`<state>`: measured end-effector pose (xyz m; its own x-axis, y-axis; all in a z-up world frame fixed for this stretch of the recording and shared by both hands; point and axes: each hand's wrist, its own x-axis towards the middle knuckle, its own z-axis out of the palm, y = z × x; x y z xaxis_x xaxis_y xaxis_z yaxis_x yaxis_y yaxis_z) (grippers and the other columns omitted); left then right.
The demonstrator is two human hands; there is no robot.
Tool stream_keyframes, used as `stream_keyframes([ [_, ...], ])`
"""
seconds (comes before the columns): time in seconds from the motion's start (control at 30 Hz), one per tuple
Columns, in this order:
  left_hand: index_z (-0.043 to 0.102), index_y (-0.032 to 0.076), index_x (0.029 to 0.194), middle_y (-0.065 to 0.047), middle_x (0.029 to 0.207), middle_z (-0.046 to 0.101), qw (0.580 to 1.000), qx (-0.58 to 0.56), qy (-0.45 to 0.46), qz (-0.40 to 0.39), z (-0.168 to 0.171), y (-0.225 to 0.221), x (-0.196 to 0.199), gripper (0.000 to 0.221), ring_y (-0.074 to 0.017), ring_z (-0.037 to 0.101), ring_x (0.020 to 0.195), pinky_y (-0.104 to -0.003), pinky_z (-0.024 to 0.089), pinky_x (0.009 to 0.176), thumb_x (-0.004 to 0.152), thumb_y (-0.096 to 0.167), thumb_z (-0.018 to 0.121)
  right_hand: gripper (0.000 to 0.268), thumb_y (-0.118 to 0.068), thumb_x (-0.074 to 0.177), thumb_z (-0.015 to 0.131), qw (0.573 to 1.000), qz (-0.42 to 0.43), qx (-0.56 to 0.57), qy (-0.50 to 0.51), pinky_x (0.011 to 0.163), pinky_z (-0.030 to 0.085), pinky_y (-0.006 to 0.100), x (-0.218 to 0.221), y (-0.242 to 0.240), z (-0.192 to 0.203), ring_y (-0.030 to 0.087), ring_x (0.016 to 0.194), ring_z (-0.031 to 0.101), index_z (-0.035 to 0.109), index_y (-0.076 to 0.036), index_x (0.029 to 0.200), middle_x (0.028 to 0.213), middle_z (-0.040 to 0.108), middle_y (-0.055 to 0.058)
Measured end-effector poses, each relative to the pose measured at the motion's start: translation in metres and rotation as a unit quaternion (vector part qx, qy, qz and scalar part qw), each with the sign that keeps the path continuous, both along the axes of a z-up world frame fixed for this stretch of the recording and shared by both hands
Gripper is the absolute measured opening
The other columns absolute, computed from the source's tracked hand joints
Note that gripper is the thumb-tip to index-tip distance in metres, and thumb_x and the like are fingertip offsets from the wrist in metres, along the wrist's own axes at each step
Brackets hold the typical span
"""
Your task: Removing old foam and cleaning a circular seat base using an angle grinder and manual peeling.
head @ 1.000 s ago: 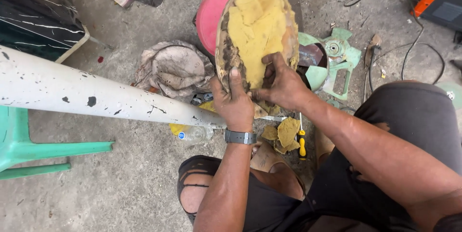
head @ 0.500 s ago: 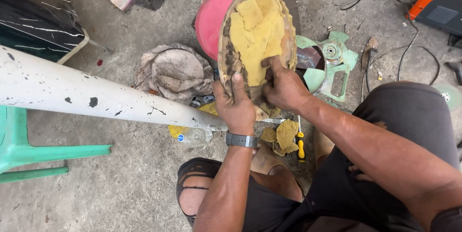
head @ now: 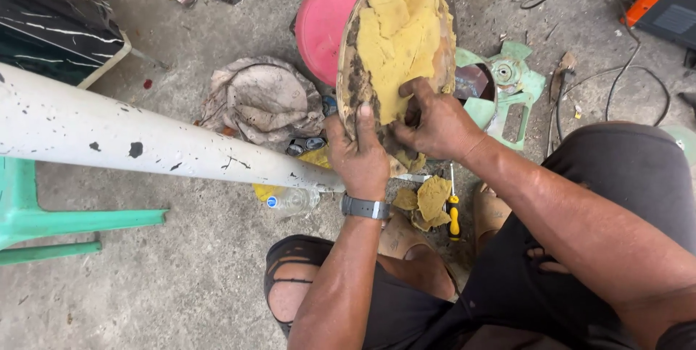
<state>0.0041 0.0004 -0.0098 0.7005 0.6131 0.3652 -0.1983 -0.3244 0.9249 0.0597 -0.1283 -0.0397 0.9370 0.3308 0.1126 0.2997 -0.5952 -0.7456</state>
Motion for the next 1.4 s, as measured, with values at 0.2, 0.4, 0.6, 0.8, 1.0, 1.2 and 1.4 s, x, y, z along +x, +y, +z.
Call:
stream_keyframes([
  [0.2,0.063,0.006,0.107,-0.023,0.088,0.072,1.000,0.006,0.020,0.008,0.004,-0.002,-0.004,0.023,-0.0416,0.074,0.091,-0.047,0.058,0.078,0.101,0.027,0.072,0.043,-0.026,0.086,0.073,0.993,-0.031,-0.041,-0.106,0.065,0.060,0.059,-0.001,0.009,-0.030,0.043,0.073,0.075,0.057,-0.012,0.124,0.075,0.075,0.014],
  [0.4,0.066,0.008,0.104,-0.020,0.086,0.072,0.999,0.019,0.024,0.034,-0.021,0.011,0.000,0.023,-0.0392,0.075,0.091,-0.047,0.059,0.078,0.100,0.029,0.074,0.034,-0.012,0.084,0.069,0.985,-0.027,0.054,-0.162,0.053,0.053,0.059,0.005,0.017,-0.051,0.048,0.066,0.071,0.060,-0.012,0.116,0.068,0.068,0.018],
  [0.6,0.064,0.008,0.113,-0.018,0.091,0.072,1.000,-0.019,0.012,0.004,-0.040,0.023,-0.002,0.020,-0.0370,0.074,0.094,-0.050,0.056,0.076,0.105,0.025,0.069,0.031,-0.005,0.083,0.070,0.975,0.039,0.166,-0.144,0.054,0.054,0.053,0.008,0.014,-0.050,0.039,0.064,0.072,0.062,-0.012,0.111,0.066,0.068,0.015],
  [0.8,0.061,0.010,0.107,-0.012,0.084,0.067,1.000,-0.006,0.010,-0.004,-0.020,0.016,-0.004,0.017,-0.0275,0.072,0.087,-0.044,0.057,0.077,0.107,0.027,0.066,0.058,-0.051,0.083,0.089,0.995,0.007,0.056,0.086,0.068,0.057,0.052,-0.006,-0.009,0.000,0.038,0.078,0.073,0.063,-0.004,0.106,0.080,0.074,0.017],
  [1.0,0.061,0.008,0.110,-0.016,0.088,0.070,0.999,-0.007,0.010,-0.033,-0.047,0.022,-0.002,0.017,-0.0329,0.074,0.089,-0.047,0.059,0.075,0.107,0.025,0.066,0.038,-0.041,0.094,0.078,0.998,0.055,-0.039,0.019,0.067,0.058,0.054,-0.004,-0.007,-0.002,0.044,0.074,0.075,0.069,-0.004,0.093,0.070,0.074,0.018],
  [1.2,0.061,0.007,0.108,-0.012,0.075,0.062,0.998,0.028,0.005,-0.049,0.000,0.018,-0.011,0.016,-0.0267,0.070,0.075,-0.034,0.056,0.065,0.109,0.023,0.062,0.013,-0.027,0.089,0.075,0.987,0.089,0.006,-0.131,0.056,0.058,0.048,0.016,-0.007,-0.085,0.036,0.059,0.071,0.069,-0.016,0.096,0.056,0.064,0.011],
  [1.4,0.063,0.002,0.127,-0.027,0.106,0.074,1.000,0.011,-0.008,0.004,-0.069,0.039,0.005,0.031,-0.0416,0.073,0.105,-0.054,0.058,0.085,0.102,0.018,0.072,0.010,-0.023,0.092,0.071,0.981,0.023,0.033,-0.189,0.051,0.056,0.048,0.027,0.011,-0.104,0.036,0.056,0.069,0.070,-0.013,0.091,0.055,0.062,0.013],
])
